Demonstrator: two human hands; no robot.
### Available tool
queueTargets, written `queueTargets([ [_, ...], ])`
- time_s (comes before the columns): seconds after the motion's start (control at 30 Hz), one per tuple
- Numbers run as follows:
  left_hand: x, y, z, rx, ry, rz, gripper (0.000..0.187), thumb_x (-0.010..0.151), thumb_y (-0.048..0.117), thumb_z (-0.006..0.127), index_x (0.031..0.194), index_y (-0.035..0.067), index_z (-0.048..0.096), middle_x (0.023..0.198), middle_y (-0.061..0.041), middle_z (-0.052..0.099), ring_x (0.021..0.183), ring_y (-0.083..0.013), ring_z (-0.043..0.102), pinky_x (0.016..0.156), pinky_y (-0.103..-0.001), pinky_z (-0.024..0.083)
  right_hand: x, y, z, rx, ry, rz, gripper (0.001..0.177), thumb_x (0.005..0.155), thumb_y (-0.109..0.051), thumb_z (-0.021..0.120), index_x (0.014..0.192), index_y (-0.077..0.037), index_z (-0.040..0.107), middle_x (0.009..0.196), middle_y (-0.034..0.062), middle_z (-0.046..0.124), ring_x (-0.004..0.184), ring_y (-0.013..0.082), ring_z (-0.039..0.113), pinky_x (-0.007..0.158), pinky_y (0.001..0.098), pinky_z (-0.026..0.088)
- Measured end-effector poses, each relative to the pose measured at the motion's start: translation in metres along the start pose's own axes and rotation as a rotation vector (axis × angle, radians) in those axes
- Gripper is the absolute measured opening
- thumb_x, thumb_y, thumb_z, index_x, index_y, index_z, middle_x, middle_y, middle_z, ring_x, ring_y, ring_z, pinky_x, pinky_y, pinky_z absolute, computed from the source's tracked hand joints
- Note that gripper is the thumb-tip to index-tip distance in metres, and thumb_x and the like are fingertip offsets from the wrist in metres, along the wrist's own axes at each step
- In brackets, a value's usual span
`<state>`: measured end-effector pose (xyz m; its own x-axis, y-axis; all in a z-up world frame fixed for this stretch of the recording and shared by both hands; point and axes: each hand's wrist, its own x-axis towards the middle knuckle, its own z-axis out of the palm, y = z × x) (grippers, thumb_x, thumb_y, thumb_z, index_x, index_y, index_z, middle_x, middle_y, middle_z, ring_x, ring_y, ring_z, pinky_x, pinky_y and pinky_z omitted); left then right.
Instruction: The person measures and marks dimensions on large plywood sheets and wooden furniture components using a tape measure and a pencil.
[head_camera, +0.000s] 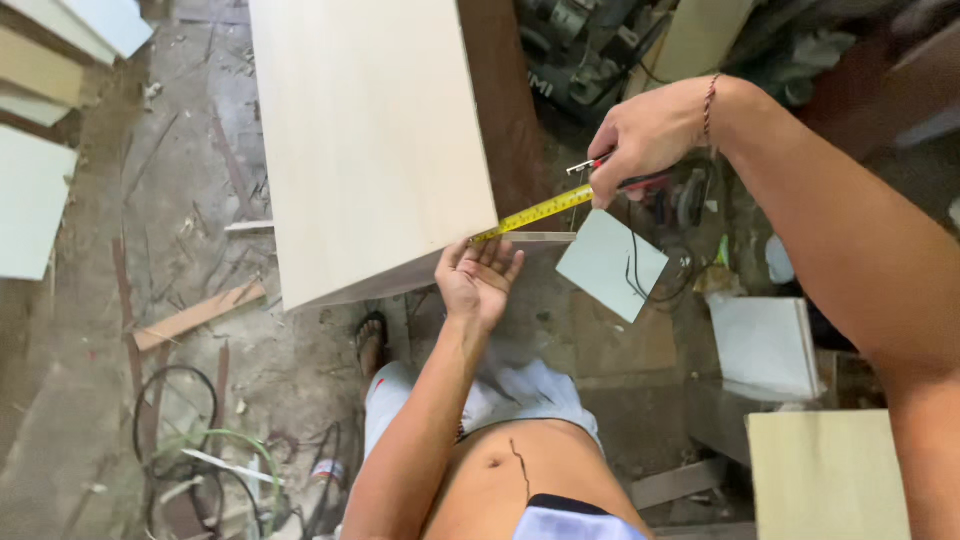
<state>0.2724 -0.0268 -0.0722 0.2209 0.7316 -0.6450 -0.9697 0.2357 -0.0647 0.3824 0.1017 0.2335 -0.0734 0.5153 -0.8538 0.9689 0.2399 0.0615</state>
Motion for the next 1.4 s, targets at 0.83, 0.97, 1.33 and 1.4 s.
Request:
queueTargets([
  [0.83,0.041,0.134,0.166,2.678,-1.535,-0.037,0.033,0.084,0.006,0.059,0.110,0.022,0.070,0.137,0.018,0.059,0.159,-0.0198,0.000,0.115,-0.069,-0.021,0.043,-0.103,-0.014,-0.130,-0.028,0.481,0.022,0.061,-0.024,0.068,0.081,-0.018,0.071,0.091,0.0025,0.072,0.085,0.0247,0.067,0.064,0.0358,0.052],
  [0.97,0.057,0.131,0.154,2.682,-1.582,0.057,0.041,0.080,0.010,0.059,0.119,0.021,0.069,0.122,0.001,0.067,0.146,-0.0235,0.028,0.117,-0.072,-0.017,0.052,-0.102,-0.009,-0.072,-0.048,0.509,0.044,0.074,-0.030,0.059,0.117,-0.030,0.068,0.108,-0.0002,0.071,0.097,0.0231,0.067,0.077,0.0343,0.056],
  [1.33,0.057,0.131,0.156,2.689,-1.612,0.091,0.041,0.077,0.011,0.059,0.115,0.021,0.071,0.113,0.004,0.071,0.116,-0.0286,0.041,0.118,-0.071,-0.010,0.058,-0.101,-0.009,-0.037,-0.069,0.539,0.057,0.075,-0.027,0.059,0.130,-0.034,0.066,0.114,-0.0012,0.074,0.103,0.0231,0.070,0.077,0.0343,0.058],
  [1.4,0.056,0.131,0.158,2.711,-1.601,0.086,0.059,0.077,0.011,0.059,0.134,0.025,0.063,0.113,0.005,0.072,0.116,-0.0298,0.042,0.118,-0.071,-0.008,0.057,-0.103,-0.011,-0.032,-0.070,0.535,0.043,0.075,-0.027,0.058,0.115,-0.033,0.073,0.105,-0.0018,0.074,0.098,0.0220,0.069,0.074,0.0337,0.057],
])
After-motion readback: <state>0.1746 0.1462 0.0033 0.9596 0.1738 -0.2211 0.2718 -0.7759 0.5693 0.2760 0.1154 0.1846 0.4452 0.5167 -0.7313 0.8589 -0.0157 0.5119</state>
